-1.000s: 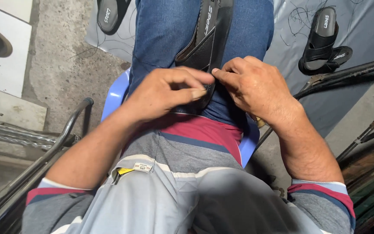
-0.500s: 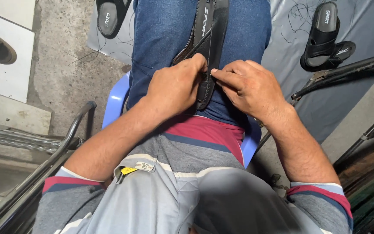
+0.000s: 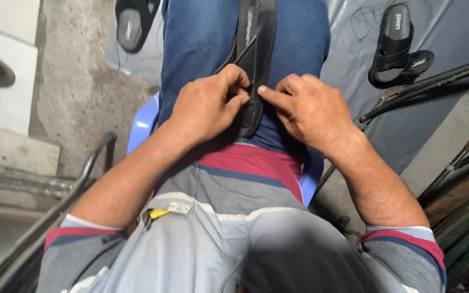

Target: Hand-stitching the strap of a black sandal to its sole using a needle and thread.

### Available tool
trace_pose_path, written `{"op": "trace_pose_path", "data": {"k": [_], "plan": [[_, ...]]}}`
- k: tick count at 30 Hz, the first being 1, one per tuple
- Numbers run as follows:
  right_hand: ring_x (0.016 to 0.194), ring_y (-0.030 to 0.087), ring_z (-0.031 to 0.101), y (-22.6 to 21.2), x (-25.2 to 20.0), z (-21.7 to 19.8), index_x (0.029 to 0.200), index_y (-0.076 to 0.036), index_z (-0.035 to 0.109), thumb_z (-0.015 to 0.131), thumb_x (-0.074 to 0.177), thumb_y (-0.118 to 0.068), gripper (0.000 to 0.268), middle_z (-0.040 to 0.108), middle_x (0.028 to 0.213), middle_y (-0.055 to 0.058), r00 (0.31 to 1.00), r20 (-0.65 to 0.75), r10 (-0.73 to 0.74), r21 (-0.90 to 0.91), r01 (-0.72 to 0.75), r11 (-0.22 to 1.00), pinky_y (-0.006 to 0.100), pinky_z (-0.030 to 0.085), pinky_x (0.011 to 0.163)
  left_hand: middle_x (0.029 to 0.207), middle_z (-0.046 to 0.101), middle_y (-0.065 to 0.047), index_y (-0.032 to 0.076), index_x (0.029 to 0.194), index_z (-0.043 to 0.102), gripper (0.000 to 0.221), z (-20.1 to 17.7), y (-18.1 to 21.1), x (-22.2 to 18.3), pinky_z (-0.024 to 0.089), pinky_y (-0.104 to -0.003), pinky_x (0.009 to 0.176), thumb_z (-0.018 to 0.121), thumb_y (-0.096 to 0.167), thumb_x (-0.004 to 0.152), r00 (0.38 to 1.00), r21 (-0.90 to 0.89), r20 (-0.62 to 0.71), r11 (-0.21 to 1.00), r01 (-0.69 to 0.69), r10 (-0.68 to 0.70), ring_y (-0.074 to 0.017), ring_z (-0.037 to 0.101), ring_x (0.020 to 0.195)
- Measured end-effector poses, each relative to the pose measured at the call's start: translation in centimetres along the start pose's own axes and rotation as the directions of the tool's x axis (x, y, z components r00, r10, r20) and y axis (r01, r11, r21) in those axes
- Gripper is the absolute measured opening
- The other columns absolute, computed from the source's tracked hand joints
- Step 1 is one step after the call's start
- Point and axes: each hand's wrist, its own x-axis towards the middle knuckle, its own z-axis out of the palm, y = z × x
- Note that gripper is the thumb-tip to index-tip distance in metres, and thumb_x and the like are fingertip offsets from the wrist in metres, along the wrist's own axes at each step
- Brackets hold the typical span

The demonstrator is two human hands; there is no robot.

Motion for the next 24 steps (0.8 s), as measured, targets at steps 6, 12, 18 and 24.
{"op": "trace_pose_path", "data": {"k": [6, 12, 18, 24], "plan": [[0.07, 0.011, 0.054, -1.6, 0.5, 1.2, 0.102, -0.032, 0.065, 0.054, 0.081, -0.023, 0.026, 0.054, 0.082, -0.008, 0.999, -0.037, 0.01, -0.188, -0.017, 0.982, 0.022, 0.049, 0.053, 0.082, 0.067, -0.002, 0.021, 0.095, 0.051, 0.019, 2.8, -1.9, -1.3, 0.051, -0.043, 0.064, 0.063, 0.021, 0.08, 0.986, 0.047, -0.159, 0.998, -0.048, 0.054, -0.027, 0.065, 0.078], [0.072, 0.011, 0.056, -1.1, 1.3, 0.8, 0.1, -0.026, 0.068, 0.056, 0.084, -0.022, 0.02, 0.059, 0.086, -0.007, 0.999, -0.029, 0.024, -0.068, -0.025, 0.997, 0.02, 0.049, 0.054, 0.074, 0.066, 0.002, 0.018, 0.089, 0.052, 0.014, 2.2, -1.8, -1.1, 0.051, -0.031, 0.054, 0.064, 0.018, 0.08, 0.949, 0.031, -0.299, 0.995, -0.096, 0.101, -0.0196, 0.065, 0.064], [0.074, 0.013, 0.058, -1.2, 1.8, 0.0, 0.102, -0.023, 0.069, 0.061, 0.085, -0.018, 0.02, 0.061, 0.087, -0.005, 0.998, 0.022, 0.051, 0.009, -0.051, 0.999, 0.021, 0.05, 0.058, 0.071, 0.065, 0.0, 0.017, 0.088, 0.049, 0.016, 1.1, -1.3, -0.4, 0.052, -0.036, 0.056, 0.062, 0.016, 0.078, 0.951, 0.084, -0.298, 0.995, -0.054, 0.077, -0.022, 0.066, 0.067], [0.074, 0.016, 0.06, -1.8, 2.0, 0.7, 0.098, -0.02, 0.07, 0.063, 0.084, -0.016, 0.017, 0.063, 0.085, -0.003, 0.992, 0.02, 0.121, 0.101, -0.123, 0.987, 0.024, 0.051, 0.062, 0.076, 0.066, -0.005, 0.015, 0.094, 0.047, 0.019, -0.1, -1.4, 1.1, 0.052, -0.041, 0.059, 0.058, 0.013, 0.079, 0.997, 0.152, -0.063, 0.988, -0.041, 0.051, -0.0276, 0.067, 0.071]]}}
